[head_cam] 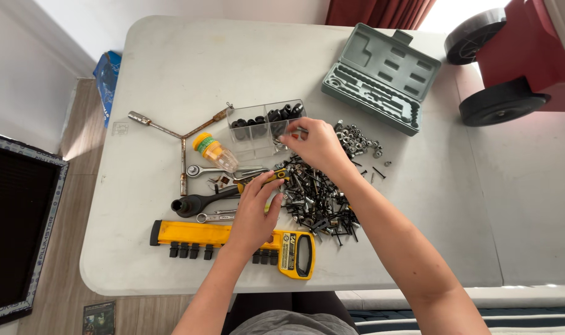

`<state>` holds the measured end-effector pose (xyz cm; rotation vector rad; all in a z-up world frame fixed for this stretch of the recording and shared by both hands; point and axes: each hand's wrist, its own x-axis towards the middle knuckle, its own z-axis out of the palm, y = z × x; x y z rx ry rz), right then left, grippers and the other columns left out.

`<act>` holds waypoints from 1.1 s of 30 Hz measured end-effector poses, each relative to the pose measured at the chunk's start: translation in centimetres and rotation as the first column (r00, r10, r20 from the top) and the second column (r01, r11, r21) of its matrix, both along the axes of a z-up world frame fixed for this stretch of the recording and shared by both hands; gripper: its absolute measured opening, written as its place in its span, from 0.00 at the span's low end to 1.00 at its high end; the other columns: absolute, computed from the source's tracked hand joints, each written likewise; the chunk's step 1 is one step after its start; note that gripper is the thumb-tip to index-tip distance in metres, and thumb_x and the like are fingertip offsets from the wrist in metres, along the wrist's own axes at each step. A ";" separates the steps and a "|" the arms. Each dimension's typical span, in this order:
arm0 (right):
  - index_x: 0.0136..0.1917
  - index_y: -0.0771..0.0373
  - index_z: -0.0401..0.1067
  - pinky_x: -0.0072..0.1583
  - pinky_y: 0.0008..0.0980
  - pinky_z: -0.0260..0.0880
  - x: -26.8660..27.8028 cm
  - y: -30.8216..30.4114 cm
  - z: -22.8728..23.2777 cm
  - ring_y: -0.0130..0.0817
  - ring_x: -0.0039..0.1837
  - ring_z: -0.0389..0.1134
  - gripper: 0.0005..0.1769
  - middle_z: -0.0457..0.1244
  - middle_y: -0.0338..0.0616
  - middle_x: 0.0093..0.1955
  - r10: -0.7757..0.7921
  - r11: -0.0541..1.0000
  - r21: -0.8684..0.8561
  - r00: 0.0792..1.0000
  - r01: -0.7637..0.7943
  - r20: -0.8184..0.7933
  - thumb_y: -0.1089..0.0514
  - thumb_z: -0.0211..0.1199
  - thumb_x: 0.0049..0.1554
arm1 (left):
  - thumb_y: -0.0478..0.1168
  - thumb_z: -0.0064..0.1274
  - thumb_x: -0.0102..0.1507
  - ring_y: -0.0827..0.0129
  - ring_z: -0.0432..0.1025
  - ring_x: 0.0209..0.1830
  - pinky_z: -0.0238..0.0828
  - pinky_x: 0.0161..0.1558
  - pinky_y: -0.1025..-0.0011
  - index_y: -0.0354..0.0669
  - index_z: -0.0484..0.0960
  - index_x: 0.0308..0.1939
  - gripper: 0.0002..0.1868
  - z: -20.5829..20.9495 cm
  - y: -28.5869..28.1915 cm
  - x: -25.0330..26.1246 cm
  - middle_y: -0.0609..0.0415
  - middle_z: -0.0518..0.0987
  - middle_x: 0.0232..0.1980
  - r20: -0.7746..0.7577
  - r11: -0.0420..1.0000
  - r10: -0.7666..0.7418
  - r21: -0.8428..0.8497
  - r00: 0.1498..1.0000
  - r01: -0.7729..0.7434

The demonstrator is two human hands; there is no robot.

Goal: The person sorts a mixed pile of socket bits, screwdriver bits, and small fasteners on a table, placing selected items into a clear multi-compartment organizer. The person repeatedly picks up individual pieces, separates them by type, and deposits them into the organizer while other tools remain on the table.

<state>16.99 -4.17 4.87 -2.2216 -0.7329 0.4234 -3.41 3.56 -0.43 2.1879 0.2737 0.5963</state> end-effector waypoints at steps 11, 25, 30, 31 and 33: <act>0.60 0.67 0.73 0.57 0.43 0.71 0.9 2.9 -1.8 0.51 0.53 0.73 0.23 0.70 0.60 0.49 0.051 0.999 0.016 0.998 -0.052 0.032 0.48 0.57 0.60 | 0.36 0.55 0.65 0.50 0.67 0.68 0.63 0.67 0.57 0.39 0.80 0.57 0.17 -0.3 1.0 -0.7 0.46 0.74 0.66 -0.020 0.999 0.035 0.007 0.999 -0.035; 0.64 0.66 0.71 0.63 0.41 0.68 2.2 3.8 -2.1 0.50 0.61 0.70 0.25 0.69 0.56 0.56 0.109 0.993 0.026 0.990 -0.112 0.089 0.66 0.51 0.54 | 0.36 0.55 0.65 0.48 0.67 0.66 0.64 0.67 0.56 0.40 0.79 0.58 0.17 0.5 1.6 -1.3 0.45 0.73 0.66 0.000 0.999 0.051 0.015 0.999 -0.051; 0.62 0.67 0.73 0.62 0.38 0.70 1.3 1.9 -2.0 0.46 0.58 0.72 0.24 0.69 0.54 0.58 0.113 0.988 0.091 0.987 -0.124 0.113 0.65 0.54 0.52 | 0.35 0.55 0.65 0.49 0.67 0.67 0.65 0.66 0.57 0.39 0.80 0.57 0.16 0.9 1.5 -1.4 0.44 0.74 0.66 -0.005 0.999 0.048 0.022 0.999 -0.048; 0.62 0.66 0.73 0.61 0.38 0.71 1.0 1.3 -2.1 0.44 0.57 0.73 0.24 0.69 0.53 0.58 0.114 0.990 0.080 0.990 -0.120 0.083 0.65 0.55 0.52 | 0.35 0.55 0.65 0.49 0.67 0.67 0.64 0.67 0.57 0.38 0.80 0.57 0.16 0.9 1.4 -1.5 0.44 0.74 0.66 -0.002 0.999 0.044 0.025 0.999 -0.044; 0.62 0.65 0.74 0.59 0.36 0.72 0.4 -0.5 -2.3 0.39 0.55 0.73 0.24 0.70 0.50 0.57 0.150 0.987 0.058 0.988 -0.151 0.018 0.65 0.56 0.52 | 0.36 0.54 0.65 0.50 0.67 0.68 0.64 0.68 0.58 0.38 0.80 0.57 0.16 0.9 1.2 -1.4 0.44 0.74 0.66 0.011 0.999 0.038 0.035 0.999 -0.038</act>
